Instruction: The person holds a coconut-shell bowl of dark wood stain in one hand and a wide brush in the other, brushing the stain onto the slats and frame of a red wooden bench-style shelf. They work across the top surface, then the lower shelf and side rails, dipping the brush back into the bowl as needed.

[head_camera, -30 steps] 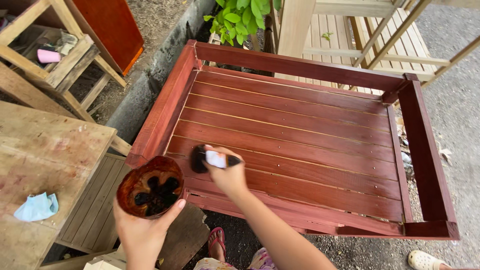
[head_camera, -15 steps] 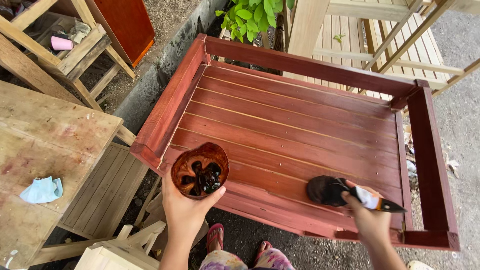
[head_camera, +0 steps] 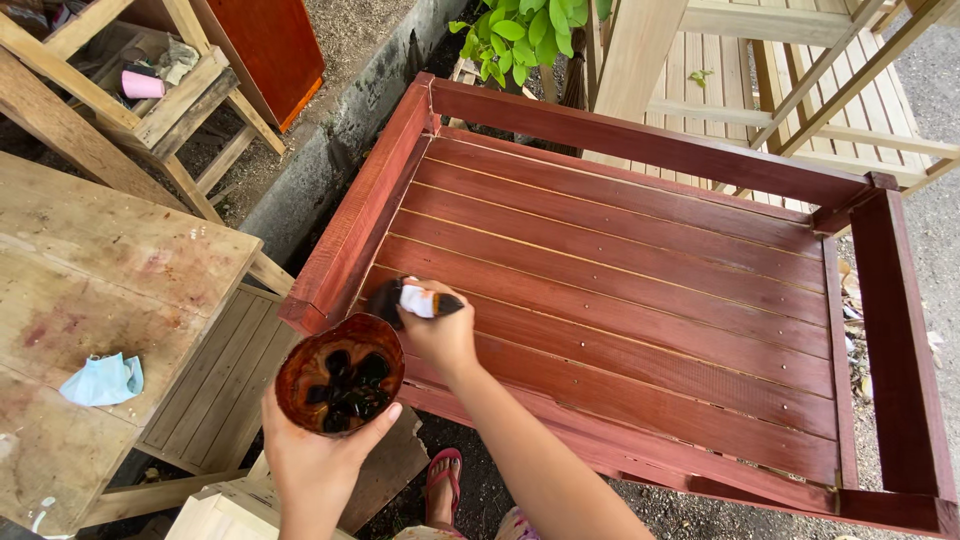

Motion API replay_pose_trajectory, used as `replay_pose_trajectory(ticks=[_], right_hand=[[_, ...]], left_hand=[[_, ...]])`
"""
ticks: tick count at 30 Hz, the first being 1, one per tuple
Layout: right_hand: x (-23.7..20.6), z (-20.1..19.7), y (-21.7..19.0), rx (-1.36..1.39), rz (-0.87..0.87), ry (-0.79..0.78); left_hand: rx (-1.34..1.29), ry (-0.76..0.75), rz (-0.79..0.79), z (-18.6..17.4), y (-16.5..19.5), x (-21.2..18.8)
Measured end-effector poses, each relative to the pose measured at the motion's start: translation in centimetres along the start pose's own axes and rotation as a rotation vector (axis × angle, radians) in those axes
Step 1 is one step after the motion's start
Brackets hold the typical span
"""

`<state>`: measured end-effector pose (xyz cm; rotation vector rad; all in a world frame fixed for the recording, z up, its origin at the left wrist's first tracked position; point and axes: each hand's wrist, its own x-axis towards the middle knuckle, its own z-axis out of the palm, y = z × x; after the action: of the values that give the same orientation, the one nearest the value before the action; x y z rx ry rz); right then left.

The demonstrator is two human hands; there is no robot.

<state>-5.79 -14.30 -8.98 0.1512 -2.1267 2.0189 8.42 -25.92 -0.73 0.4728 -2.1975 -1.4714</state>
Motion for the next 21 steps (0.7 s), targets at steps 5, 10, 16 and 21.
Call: replay_pose_trajectory(ticks=[5,10,16,21], right_hand=[[-2.2,-3.2,0.0,-0.009,0.229,-0.057],[-6.3,-17.5,0.0,-0.298,0.344,0.15],[-10.4,-26.4,-1.4,-0.297,0.354,0.225],[-8.3,-19.8,0.4,-0.431,0.022,0.094]], left_hand=[[-0.042,-0.001,0.05,0.4,-0.3,0.3],[-0.019,-0.002,0.074,1.8,-0.7,1.0],[0.057,0.008,0.081,2.2,-1.2,1.3],[0.036,0.033,0.103,1.6,-2.1,1.4]])
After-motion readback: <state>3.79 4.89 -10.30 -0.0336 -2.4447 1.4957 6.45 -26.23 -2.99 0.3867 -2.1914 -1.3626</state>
